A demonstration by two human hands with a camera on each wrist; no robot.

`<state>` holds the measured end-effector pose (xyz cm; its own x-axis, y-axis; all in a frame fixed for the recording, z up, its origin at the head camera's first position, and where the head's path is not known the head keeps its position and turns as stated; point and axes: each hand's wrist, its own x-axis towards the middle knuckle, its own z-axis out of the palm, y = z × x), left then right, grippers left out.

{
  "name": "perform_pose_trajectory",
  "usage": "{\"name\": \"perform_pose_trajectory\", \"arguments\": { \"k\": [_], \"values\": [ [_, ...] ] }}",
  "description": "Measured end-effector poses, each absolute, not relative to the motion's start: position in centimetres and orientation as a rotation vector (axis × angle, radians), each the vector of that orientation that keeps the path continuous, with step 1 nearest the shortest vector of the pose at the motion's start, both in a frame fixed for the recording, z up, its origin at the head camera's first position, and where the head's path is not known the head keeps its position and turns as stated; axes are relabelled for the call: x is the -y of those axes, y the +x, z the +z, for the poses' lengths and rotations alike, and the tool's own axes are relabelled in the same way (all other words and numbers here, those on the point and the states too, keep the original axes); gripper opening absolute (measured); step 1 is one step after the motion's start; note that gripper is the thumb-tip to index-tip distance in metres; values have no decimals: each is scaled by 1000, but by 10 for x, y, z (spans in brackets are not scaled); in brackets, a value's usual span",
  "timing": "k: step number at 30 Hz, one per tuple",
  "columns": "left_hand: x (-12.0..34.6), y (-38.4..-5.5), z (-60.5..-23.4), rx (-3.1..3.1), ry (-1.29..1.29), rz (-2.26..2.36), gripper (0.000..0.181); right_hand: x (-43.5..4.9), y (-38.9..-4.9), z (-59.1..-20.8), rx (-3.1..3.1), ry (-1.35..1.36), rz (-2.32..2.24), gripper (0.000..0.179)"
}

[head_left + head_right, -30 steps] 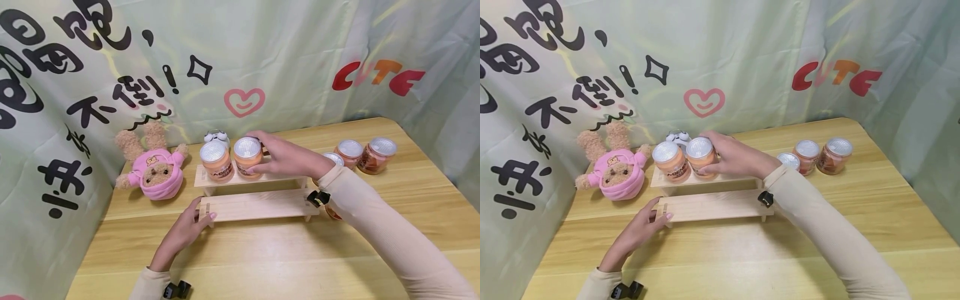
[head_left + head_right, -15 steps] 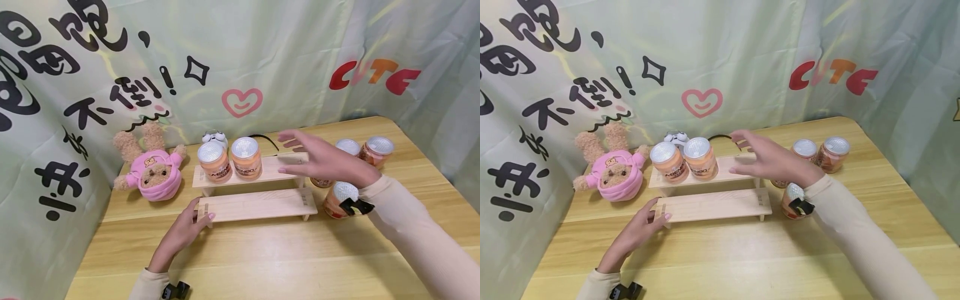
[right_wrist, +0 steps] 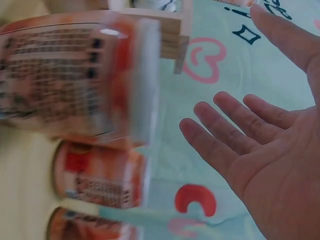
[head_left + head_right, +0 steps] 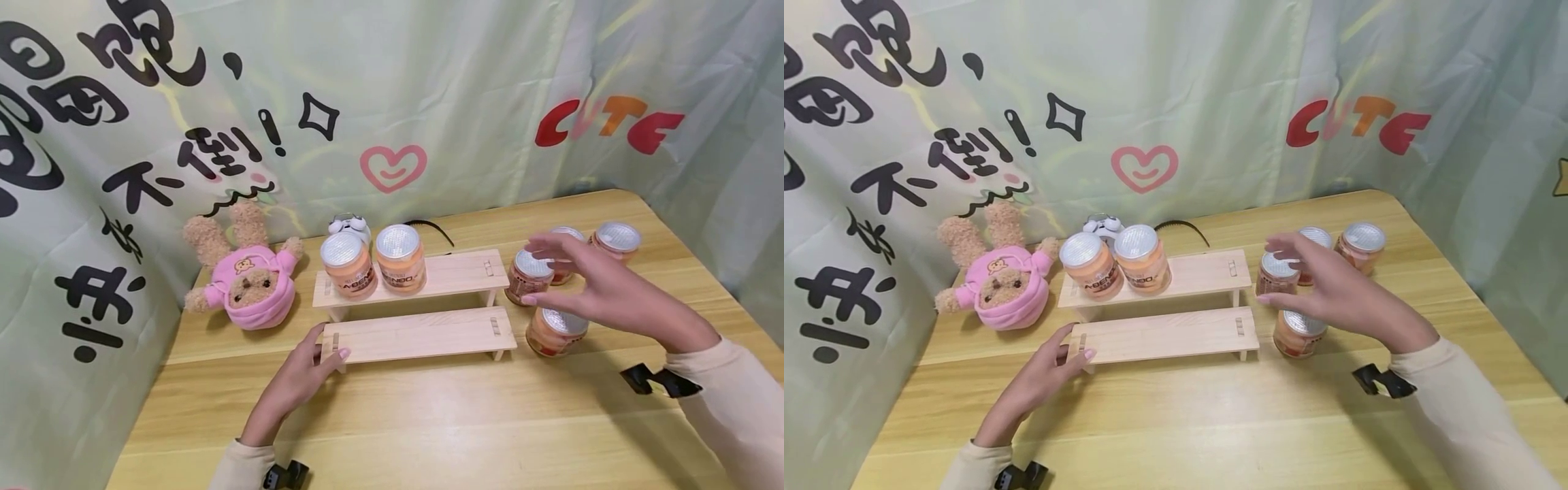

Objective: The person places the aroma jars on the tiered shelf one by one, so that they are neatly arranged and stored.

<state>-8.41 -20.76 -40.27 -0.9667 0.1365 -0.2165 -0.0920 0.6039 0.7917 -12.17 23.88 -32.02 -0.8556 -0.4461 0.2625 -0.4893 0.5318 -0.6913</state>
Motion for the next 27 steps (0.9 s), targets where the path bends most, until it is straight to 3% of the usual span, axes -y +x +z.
{"name": "perform_pose_trajectory", "arguments": {
  "k": [12,21,27],
  "values": [
    [209,-84,-404,-2579,31,1292,72,-265,-88,-374,2676,631,1335,81],
    [208,-85,-404,-2574,33,1300,69,-269,-81,-404,2698,573,1316,92],
    [208,-84,-404,-2570,20,1298,71,-268,-81,-420,2684,615,1372,80]
  ]
}}
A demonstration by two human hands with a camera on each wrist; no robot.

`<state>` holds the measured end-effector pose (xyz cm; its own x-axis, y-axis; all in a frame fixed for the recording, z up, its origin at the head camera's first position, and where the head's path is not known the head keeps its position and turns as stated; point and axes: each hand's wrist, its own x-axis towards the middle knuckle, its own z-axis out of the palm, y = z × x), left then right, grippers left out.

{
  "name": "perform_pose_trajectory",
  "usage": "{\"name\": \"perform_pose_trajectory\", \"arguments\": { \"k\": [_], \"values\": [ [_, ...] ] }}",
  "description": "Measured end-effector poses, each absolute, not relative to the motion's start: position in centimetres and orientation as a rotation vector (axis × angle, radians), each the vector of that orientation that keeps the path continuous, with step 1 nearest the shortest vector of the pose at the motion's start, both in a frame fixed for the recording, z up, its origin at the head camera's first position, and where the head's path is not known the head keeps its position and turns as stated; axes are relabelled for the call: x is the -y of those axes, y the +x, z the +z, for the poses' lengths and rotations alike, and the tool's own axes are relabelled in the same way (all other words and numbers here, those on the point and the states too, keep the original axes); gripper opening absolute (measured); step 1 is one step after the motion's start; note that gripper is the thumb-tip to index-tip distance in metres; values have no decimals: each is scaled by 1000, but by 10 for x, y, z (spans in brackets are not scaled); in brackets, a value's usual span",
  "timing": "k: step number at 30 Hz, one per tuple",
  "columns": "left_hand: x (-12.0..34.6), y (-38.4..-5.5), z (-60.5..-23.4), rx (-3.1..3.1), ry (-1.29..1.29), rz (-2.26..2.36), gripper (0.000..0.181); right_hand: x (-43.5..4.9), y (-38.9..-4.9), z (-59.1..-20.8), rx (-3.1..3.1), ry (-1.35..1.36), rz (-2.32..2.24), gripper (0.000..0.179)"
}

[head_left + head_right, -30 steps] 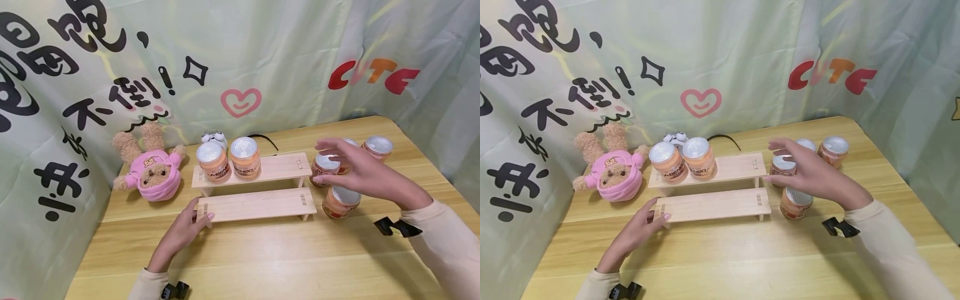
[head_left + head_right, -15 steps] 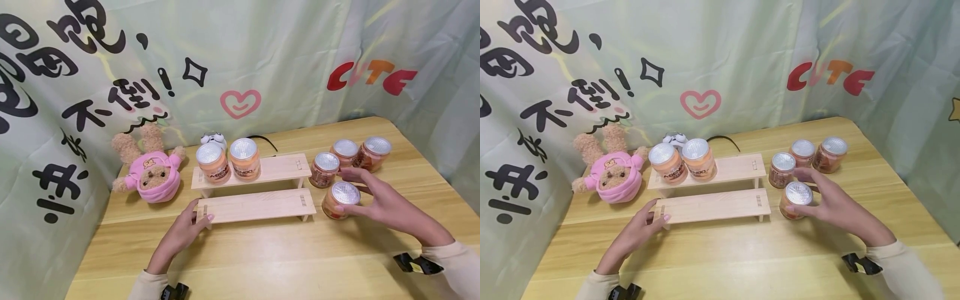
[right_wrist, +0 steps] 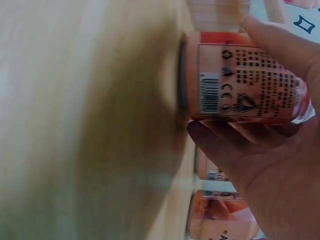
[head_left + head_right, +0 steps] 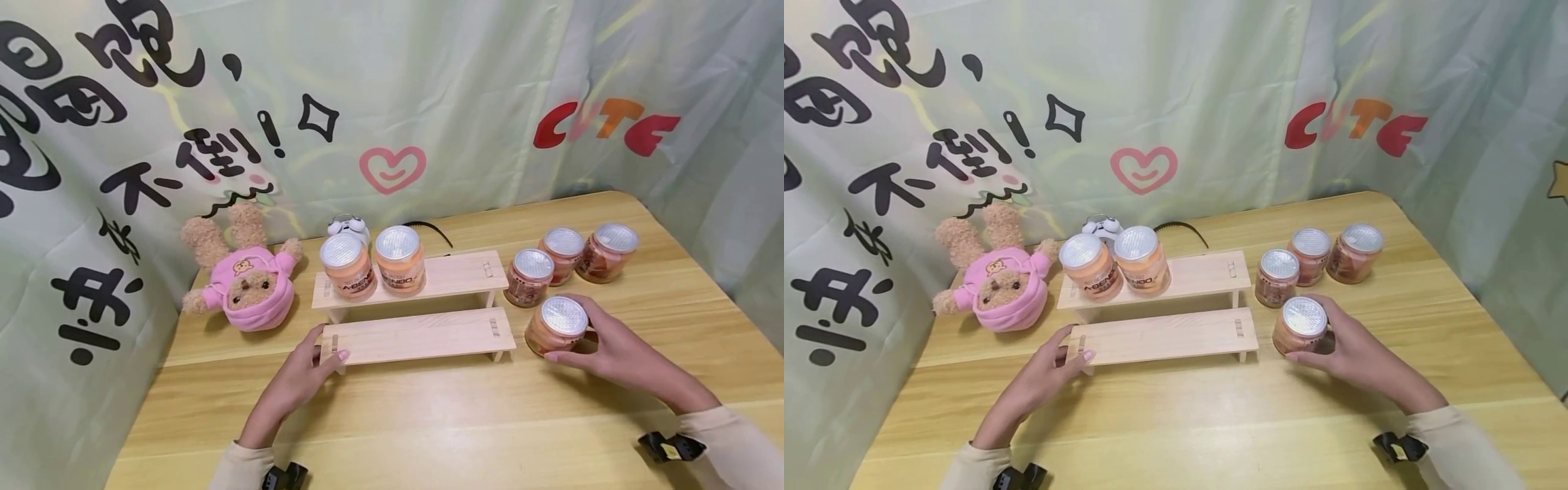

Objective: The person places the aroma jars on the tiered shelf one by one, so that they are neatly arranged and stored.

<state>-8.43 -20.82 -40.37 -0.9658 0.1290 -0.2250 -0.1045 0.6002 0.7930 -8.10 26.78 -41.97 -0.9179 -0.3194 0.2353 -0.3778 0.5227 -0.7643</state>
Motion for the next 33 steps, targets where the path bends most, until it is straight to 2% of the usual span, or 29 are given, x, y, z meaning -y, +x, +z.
{"name": "perform_pose_trajectory", "arguments": {
  "k": [7,15,22,29,33],
  "values": [
    [209,-85,-404,-2570,37,1309,69,-269,-83,-424,2685,623,1410,67],
    [208,-84,-404,-2564,28,1302,73,-269,-79,-421,2695,661,1425,66],
    [208,-84,-404,-2558,16,1316,69,-264,-74,-401,2708,627,1390,63],
    [208,-84,-405,-2568,19,1308,70,-256,-79,-366,2558,818,1306,82],
    [208,-85,-405,-2569,24,1304,71,-250,-83,-350,2548,868,1227,85]
  ]
}}
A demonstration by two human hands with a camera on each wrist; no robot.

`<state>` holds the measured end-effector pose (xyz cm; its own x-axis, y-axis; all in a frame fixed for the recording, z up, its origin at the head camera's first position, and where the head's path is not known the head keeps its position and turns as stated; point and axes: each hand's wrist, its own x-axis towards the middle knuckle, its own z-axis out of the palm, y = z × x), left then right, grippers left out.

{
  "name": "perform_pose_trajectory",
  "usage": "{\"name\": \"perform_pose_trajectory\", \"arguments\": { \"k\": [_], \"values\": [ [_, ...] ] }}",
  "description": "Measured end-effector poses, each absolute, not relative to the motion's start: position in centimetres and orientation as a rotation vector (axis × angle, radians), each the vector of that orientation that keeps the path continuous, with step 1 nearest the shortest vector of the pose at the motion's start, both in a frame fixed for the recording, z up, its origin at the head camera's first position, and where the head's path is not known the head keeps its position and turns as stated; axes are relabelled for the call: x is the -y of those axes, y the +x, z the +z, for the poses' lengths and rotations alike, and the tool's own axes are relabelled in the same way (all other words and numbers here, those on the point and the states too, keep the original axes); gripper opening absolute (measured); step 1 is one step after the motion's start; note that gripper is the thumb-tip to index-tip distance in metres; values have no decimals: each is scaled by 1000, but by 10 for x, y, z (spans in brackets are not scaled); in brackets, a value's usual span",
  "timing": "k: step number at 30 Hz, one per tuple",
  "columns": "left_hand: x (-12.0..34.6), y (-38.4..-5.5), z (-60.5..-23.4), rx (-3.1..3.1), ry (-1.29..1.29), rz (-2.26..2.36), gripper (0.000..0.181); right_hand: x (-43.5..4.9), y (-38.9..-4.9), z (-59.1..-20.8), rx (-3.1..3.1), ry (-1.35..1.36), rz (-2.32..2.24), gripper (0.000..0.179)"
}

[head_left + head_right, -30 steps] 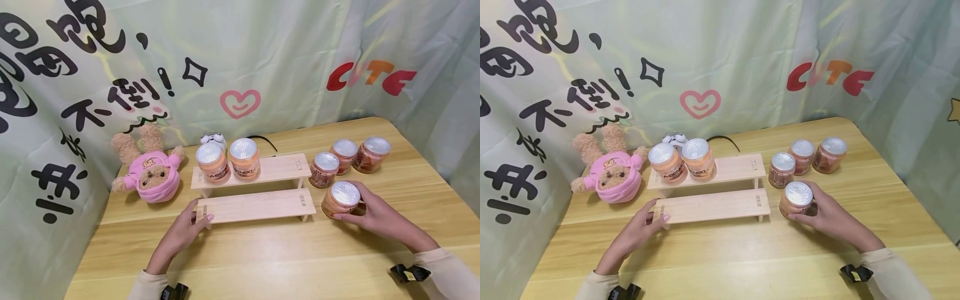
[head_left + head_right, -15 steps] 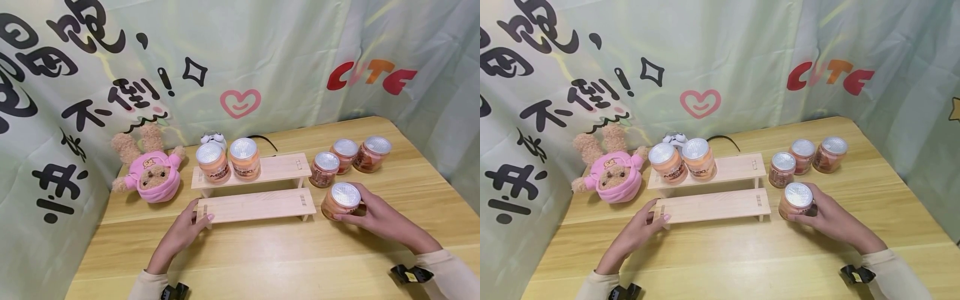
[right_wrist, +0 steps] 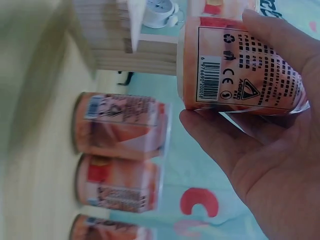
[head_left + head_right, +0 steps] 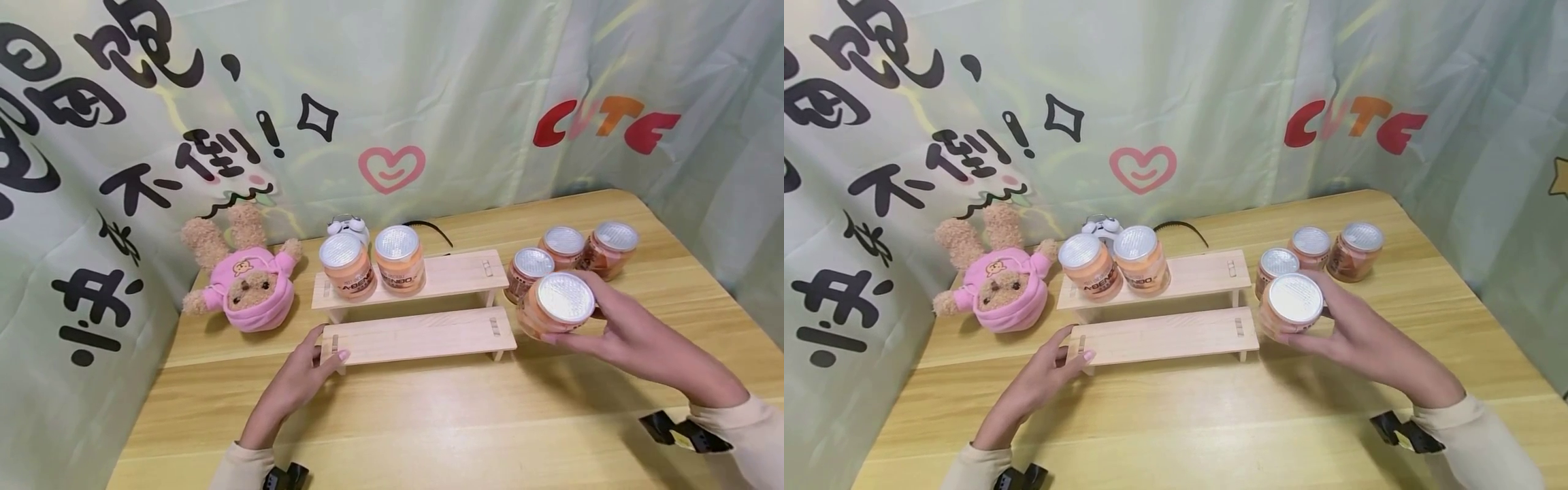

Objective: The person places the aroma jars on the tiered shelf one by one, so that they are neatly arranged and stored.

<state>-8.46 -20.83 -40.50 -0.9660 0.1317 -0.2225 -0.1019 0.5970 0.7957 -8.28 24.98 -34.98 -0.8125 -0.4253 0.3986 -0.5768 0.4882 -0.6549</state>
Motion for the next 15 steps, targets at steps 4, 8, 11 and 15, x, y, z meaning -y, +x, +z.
{"name": "perform_pose_trajectory", "arguments": {
  "k": [4,8,11,15],
  "values": [
    [209,-85,-405,-2573,31,1308,69,-241,-92,-337,2566,911,1207,88],
    [209,-85,-405,-2572,29,1309,68,-231,-103,-327,2564,950,1157,77],
    [209,-85,-405,-2576,31,1300,71,-225,-112,-322,2562,963,1107,69],
    [209,-84,-406,-2579,42,1291,75,-219,-123,-318,2590,980,1152,69]
  ]
}}
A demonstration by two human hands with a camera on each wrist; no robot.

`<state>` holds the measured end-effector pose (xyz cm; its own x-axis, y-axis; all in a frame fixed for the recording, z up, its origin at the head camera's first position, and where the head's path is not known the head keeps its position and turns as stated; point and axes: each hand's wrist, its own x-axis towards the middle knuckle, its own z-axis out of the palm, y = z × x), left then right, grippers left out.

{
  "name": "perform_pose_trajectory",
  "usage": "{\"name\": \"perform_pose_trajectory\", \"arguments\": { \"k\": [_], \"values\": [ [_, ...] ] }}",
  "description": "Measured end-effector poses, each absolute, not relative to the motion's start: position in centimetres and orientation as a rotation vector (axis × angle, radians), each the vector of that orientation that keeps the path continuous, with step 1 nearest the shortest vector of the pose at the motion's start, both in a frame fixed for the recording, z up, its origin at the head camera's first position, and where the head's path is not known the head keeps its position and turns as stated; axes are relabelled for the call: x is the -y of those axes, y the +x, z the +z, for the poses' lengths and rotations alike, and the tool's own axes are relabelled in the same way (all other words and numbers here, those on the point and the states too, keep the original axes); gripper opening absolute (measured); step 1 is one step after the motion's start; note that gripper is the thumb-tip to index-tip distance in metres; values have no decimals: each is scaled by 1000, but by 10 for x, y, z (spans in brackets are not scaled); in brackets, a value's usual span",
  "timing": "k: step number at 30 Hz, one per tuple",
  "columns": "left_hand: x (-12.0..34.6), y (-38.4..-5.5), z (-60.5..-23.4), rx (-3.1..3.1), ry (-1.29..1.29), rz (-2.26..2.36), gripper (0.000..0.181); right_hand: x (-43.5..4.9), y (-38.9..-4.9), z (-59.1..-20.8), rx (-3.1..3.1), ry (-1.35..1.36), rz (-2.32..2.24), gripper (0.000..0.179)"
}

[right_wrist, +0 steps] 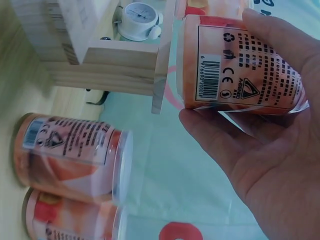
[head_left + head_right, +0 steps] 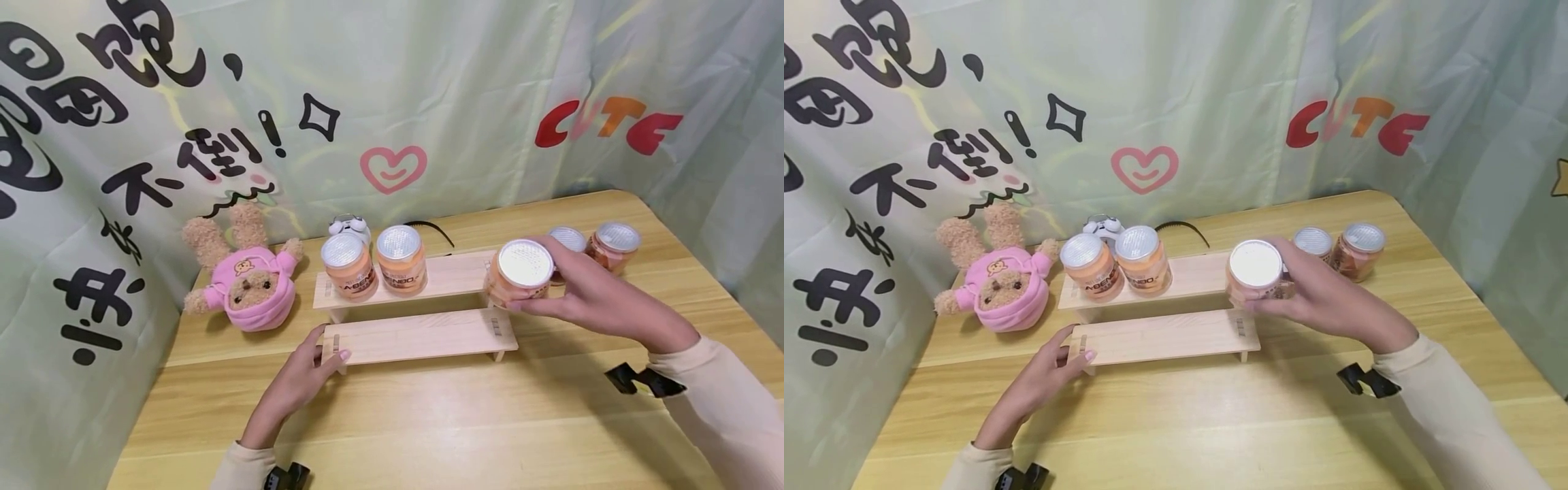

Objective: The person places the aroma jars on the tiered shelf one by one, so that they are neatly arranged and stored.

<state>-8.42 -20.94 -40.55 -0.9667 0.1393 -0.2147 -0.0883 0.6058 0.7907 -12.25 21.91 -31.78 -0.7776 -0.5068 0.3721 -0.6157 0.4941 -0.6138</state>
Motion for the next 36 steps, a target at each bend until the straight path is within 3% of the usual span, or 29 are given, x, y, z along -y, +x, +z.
{"name": "perform_pose_trajectory", "arguments": {
  "k": [22,36],
  "values": [
    [210,-84,-405,-2589,29,1257,81,-172,-173,-315,2730,975,1522,73],
    [209,-85,-405,-2565,31,1306,74,-166,-181,-318,2722,891,1571,77]
  ]
}}
